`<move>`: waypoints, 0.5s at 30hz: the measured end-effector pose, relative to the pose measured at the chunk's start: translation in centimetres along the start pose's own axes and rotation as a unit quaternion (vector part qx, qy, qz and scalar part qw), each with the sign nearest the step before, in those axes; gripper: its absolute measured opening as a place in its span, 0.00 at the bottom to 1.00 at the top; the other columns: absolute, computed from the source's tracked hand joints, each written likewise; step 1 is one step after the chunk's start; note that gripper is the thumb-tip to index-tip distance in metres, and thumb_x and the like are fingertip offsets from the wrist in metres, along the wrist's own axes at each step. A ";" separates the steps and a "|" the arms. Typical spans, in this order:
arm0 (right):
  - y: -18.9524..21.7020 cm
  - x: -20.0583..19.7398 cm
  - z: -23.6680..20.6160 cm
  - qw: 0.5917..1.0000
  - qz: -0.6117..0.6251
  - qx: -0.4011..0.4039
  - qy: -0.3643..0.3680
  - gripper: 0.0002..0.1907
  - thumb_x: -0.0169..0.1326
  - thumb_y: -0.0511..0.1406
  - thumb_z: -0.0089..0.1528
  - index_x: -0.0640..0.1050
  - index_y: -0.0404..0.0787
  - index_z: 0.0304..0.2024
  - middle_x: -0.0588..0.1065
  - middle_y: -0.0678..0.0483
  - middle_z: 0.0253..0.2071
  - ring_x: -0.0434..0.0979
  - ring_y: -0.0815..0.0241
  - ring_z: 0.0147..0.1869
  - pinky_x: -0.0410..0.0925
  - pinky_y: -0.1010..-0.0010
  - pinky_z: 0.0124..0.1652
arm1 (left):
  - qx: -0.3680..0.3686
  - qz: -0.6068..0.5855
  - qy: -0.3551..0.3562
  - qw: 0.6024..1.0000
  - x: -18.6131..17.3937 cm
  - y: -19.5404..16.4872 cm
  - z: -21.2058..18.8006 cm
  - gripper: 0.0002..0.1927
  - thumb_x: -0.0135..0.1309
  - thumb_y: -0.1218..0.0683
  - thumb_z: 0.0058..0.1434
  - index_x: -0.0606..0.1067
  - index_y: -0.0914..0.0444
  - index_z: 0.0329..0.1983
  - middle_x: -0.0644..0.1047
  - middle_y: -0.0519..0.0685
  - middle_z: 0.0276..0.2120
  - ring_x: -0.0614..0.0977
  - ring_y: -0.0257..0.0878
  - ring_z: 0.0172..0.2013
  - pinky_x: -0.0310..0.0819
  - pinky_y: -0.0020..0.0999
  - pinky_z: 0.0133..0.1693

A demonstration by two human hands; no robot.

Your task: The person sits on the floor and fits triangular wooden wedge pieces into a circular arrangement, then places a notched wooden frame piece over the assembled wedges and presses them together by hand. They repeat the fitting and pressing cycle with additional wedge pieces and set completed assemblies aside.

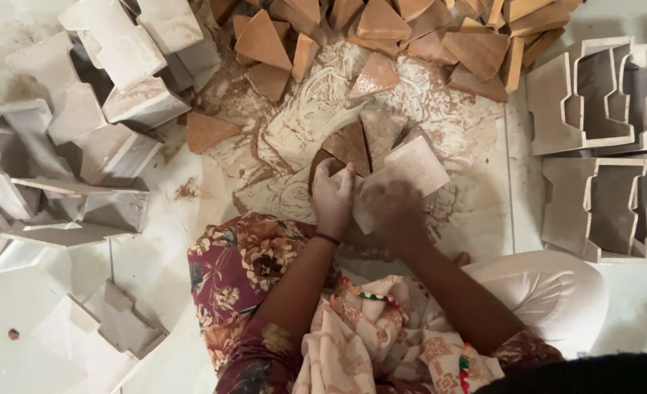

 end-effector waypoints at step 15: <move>-4.6 1.2 0.5 0.989 -0.087 0.120 0.026 0.15 0.51 0.40 0.68 0.76 0.44 0.54 0.74 0.45 0.51 0.74 0.43 0.54 0.65 0.50 0.57 | 0.001 0.037 0.024 0.999 -1.3 -2.0 -0.4 0.19 0.44 0.46 0.73 0.75 0.67 0.50 0.80 0.61 0.44 0.80 0.58 0.47 0.72 0.49 0.49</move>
Point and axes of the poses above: each hand's wrist, its own z-axis towards the middle knuckle, its own x-axis out of the palm, y = z × x, the point moved 1 cm from there along z, towards the middle knuckle
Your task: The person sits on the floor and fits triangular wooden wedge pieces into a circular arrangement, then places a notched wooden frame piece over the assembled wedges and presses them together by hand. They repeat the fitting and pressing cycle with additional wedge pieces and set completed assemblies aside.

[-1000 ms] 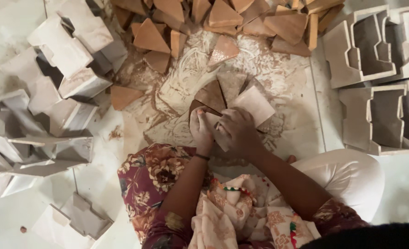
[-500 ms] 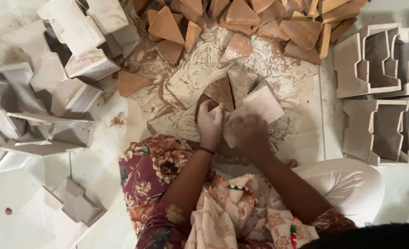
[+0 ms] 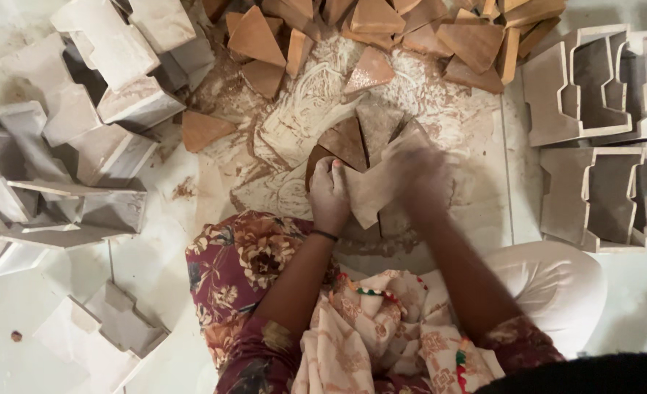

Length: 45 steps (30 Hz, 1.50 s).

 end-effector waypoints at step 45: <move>-0.2 -0.6 0.5 0.999 0.026 0.019 -0.031 0.16 0.56 0.36 0.63 0.77 0.37 0.51 0.71 0.41 0.48 0.69 0.34 0.54 0.67 0.43 0.47 | 0.055 0.012 0.013 0.998 0.4 1.4 0.0 0.18 0.39 0.49 0.76 0.74 0.66 0.48 0.79 0.61 0.43 0.79 0.59 0.47 0.71 0.50 0.50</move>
Point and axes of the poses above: each hand's wrist, its own z-axis towards the middle knuckle, its own x-axis out of the palm, y = z × x, the point moved 1 cm from there along z, towards the middle knuckle
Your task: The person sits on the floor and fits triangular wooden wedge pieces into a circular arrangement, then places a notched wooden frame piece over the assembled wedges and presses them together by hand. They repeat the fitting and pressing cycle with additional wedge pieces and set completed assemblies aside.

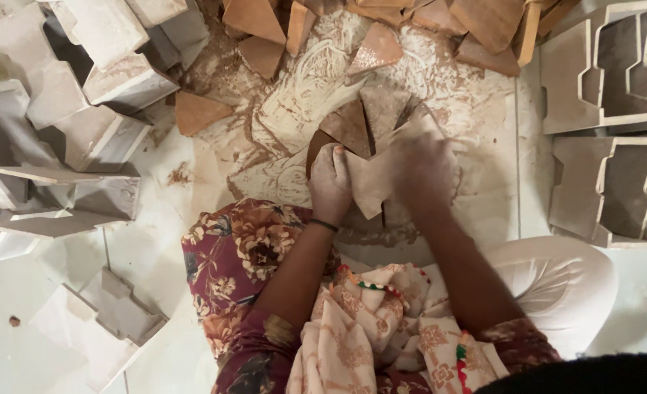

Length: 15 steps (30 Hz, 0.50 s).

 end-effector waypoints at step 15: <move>-1.2 0.0 0.9 0.992 -0.107 -0.045 0.039 0.23 0.53 0.36 0.55 0.79 0.47 0.54 0.71 0.44 0.49 0.70 0.40 0.53 0.67 0.44 0.48 | 0.026 0.002 -0.006 1.000 -0.2 -0.8 0.4 0.18 0.39 0.49 0.76 0.74 0.67 0.44 0.78 0.62 0.40 0.78 0.61 0.45 0.70 0.53 0.48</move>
Point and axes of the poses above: each hand's wrist, its own z-axis towards the middle knuckle, its own x-axis out of the palm, y = z × x, the point moved 1 cm from there along z, towards the middle knuckle
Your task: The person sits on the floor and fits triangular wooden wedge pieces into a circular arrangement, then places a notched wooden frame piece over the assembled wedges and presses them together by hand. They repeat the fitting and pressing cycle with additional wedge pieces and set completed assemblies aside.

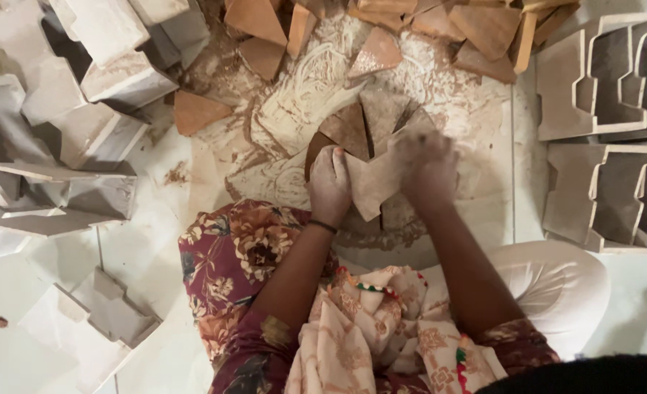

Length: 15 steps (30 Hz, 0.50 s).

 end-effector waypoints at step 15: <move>1.4 -1.0 -0.4 0.972 0.120 0.198 0.046 0.17 0.47 0.47 0.71 0.77 0.54 0.58 0.71 0.47 0.54 0.73 0.39 0.59 0.68 0.44 0.56 | -0.019 0.003 0.013 1.000 0.1 0.5 -0.5 0.18 0.38 0.49 0.76 0.74 0.67 0.46 0.78 0.62 0.41 0.77 0.61 0.46 0.70 0.52 0.49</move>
Point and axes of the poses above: each hand's wrist, its own z-axis towards the middle knuckle, its own x-axis out of the palm, y = z × x, the point moved 1 cm from there along z, towards the middle knuckle
